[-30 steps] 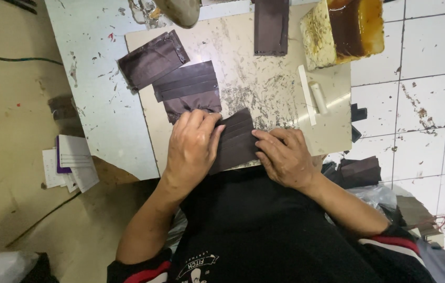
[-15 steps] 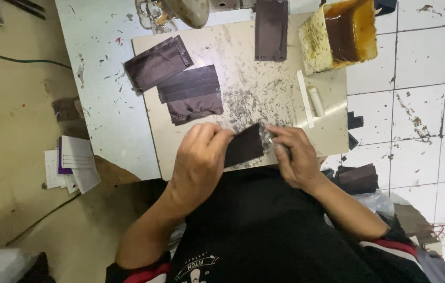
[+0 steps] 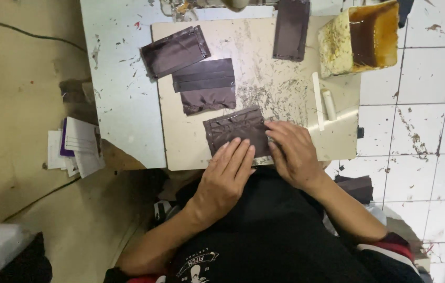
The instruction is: The person repeatedly picks up small dark leather cardholder pieces, aligns their edges, and presses them together on a workbench. They handle several similar pieces one at a time, occasionally setting them aside and picking up another to repeat the alignment and pressing steps.
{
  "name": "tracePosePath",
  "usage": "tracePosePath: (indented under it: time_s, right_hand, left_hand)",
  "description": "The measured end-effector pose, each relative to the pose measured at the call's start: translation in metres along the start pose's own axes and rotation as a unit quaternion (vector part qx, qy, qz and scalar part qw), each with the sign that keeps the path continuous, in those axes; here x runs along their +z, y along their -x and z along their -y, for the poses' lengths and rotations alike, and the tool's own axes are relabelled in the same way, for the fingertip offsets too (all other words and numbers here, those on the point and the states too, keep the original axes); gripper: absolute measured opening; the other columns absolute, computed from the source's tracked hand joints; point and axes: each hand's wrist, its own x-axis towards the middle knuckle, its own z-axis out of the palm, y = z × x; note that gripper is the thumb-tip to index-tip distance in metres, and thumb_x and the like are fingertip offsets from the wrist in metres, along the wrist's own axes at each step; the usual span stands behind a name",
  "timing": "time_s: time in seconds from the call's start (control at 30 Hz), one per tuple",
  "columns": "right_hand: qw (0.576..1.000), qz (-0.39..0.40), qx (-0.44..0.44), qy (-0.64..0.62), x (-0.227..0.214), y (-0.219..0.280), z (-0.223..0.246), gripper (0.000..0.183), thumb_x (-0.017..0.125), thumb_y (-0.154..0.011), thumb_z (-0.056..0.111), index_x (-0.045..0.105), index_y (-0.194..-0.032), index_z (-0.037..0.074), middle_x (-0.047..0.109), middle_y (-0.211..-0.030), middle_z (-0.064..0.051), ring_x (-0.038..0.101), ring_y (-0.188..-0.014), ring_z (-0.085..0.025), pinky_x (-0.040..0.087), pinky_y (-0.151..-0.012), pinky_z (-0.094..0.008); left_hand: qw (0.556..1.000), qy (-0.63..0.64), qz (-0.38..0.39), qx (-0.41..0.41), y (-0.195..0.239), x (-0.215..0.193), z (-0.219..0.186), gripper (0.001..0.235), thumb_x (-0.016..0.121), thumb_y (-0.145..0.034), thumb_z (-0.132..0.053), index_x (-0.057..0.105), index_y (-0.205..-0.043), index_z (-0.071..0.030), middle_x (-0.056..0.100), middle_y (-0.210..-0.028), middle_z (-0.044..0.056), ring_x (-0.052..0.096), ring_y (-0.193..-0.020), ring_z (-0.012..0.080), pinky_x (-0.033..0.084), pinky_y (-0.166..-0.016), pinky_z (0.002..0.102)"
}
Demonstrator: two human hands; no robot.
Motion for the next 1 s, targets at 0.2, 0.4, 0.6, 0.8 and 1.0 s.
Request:
tracePosePath:
  time_s: [0.2, 0.4, 0.6, 0.8, 1.0]
  right_hand:
    - [0.994, 0.042, -0.08, 0.06, 0.016, -0.019, -0.013, 0.033, 0.065, -0.095, 0.005, 0.068, -0.128, 0.002, 0.071, -0.127, -0.013, 0.068, -0.12, -0.034, 0.049, -0.099, -0.046]
    - [0.991, 0.055, -0.085, 0.091, 0.019, -0.022, -0.013, 0.028, 0.068, -0.095, 0.006, 0.068, -0.123, 0.002, 0.073, -0.124, -0.012, 0.07, -0.116, -0.033, 0.05, -0.097, -0.045]
    - [0.996, 0.077, -0.024, 0.024, 0.011, -0.026, -0.014, 0.029, 0.07, -0.094, 0.004, 0.067, -0.123, 0.003, 0.072, -0.122, -0.011, 0.069, -0.116, -0.035, 0.051, -0.096, -0.046]
    - [0.998, 0.057, 0.018, 0.018, 0.003, -0.062, -0.021, 0.031, 0.058, -0.102, -0.005, 0.058, -0.133, -0.002, 0.061, -0.14, -0.027, 0.062, -0.124, -0.046, 0.05, -0.1, -0.056]
    - [0.972, -0.001, -0.061, 0.226, 0.059, -0.099, -0.033, 0.034, 0.057, -0.12, 0.02, 0.049, -0.153, 0.022, 0.018, -0.17, -0.014, 0.007, -0.161, -0.034, 0.003, -0.136, -0.058]
  left_hand:
    - [0.999, -0.001, 0.007, -0.047, -0.009, 0.015, 0.006, 0.042, 0.052, -0.107, -0.019, 0.056, -0.141, 0.006, 0.057, -0.143, 0.029, 0.055, -0.137, 0.0416, 0.041, -0.117, 0.05]
    - [0.997, 0.023, 0.013, -0.075, 0.002, 0.02, 0.019, 0.054, 0.057, -0.105, -0.029, 0.05, -0.148, 0.003, 0.055, -0.146, 0.028, 0.054, -0.138, 0.0428, 0.039, -0.118, 0.052]
    - [0.995, -0.011, 0.024, -0.092, 0.022, 0.005, 0.043, 0.055, 0.062, -0.103, -0.029, 0.054, -0.144, 0.006, 0.06, -0.14, 0.028, 0.058, -0.133, 0.0414, 0.041, -0.115, 0.05]
    - [0.991, -0.06, -0.008, -0.116, 0.031, -0.024, 0.059, 0.054, 0.073, -0.096, -0.025, 0.06, -0.138, 0.006, 0.064, -0.136, 0.026, 0.061, -0.129, 0.041, 0.044, -0.113, 0.049]
    - [0.988, -0.036, -0.021, -0.151, 0.014, -0.056, 0.052, 0.029, 0.074, -0.097, -0.003, 0.067, -0.124, 0.005, 0.072, -0.117, 0.02, 0.069, -0.112, 0.0341, 0.055, -0.103, 0.044]
